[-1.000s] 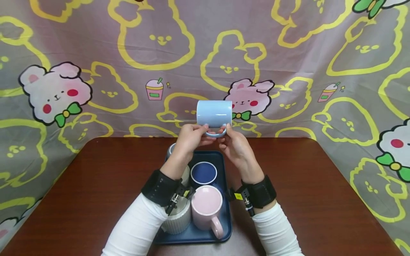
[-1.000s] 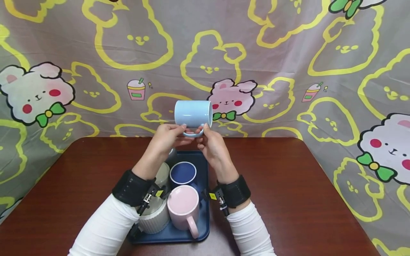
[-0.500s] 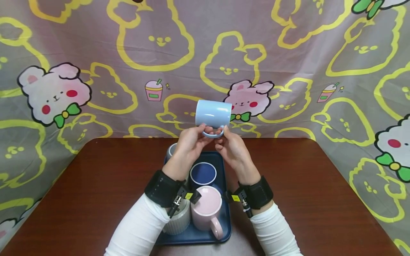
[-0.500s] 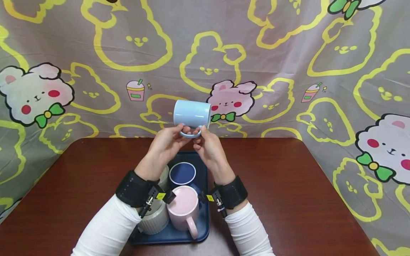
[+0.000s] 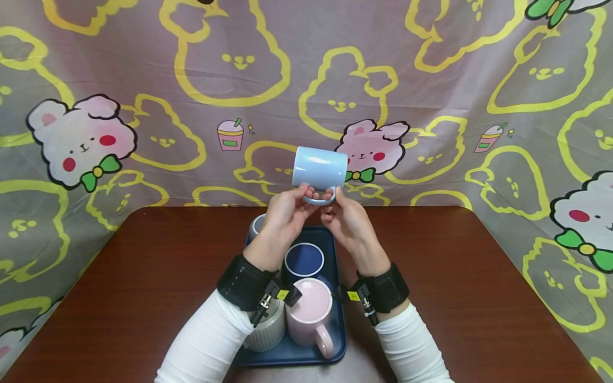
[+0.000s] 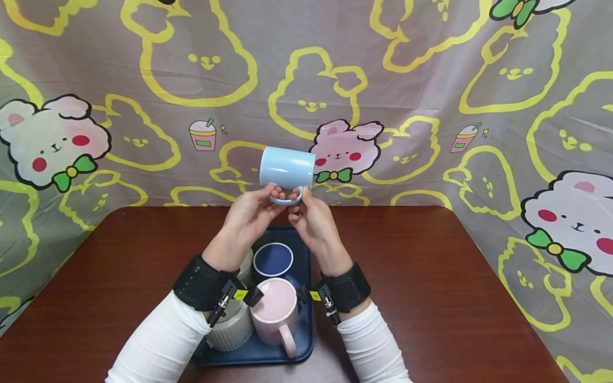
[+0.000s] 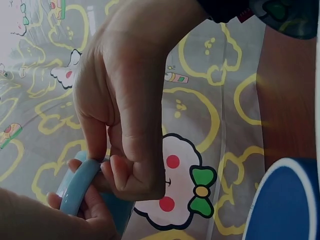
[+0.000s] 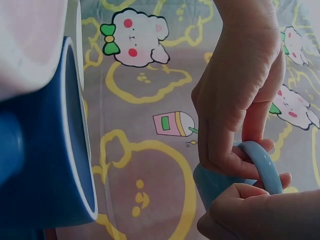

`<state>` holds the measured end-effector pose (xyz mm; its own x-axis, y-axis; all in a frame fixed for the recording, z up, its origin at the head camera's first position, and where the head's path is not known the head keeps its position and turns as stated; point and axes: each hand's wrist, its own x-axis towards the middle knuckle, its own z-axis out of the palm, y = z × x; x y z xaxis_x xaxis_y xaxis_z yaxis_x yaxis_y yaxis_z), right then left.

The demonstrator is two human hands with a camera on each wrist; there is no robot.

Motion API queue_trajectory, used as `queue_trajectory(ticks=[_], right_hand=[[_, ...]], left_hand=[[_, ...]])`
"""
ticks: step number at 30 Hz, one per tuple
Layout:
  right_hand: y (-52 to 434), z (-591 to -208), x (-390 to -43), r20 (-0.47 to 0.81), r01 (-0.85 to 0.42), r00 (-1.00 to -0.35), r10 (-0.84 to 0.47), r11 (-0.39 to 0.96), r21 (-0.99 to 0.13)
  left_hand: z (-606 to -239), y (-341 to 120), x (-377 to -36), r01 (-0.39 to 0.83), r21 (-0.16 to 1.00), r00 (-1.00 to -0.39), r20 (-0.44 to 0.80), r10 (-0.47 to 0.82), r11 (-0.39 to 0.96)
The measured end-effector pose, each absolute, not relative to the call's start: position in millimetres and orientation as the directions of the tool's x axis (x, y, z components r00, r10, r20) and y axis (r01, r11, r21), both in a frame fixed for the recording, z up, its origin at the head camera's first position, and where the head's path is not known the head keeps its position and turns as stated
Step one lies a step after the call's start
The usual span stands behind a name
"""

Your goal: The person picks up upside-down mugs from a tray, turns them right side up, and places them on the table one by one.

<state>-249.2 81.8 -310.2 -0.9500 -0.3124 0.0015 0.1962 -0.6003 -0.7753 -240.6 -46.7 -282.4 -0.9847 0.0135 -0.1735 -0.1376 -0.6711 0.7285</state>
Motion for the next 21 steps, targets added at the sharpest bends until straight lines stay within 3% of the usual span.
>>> queue_trajectory(ticks=[13,17,21], right_hand=[[86.1,-310.0,-249.2,-0.031,0.242,-0.939,-0.342,-0.596,-0.766],[88.9,-310.6,-250.6,-0.055,0.209,-0.947,-0.316,-0.478,-0.853],[93.8,-312.9,-251.9,0.006,0.069,-0.963,-0.270,-0.268,-0.961]], left_hand=[[-277.4,-48.7,-241.6,-0.107,0.758,-0.984,-0.173,-0.040,-0.644],[-272.3,-52.9,-242.8,-0.090,0.774,-0.988,-0.150,-0.043,-0.627],[-268.8,-59.9,-242.8,-0.069,0.801,-0.990,-0.127,-0.057,-0.594]])
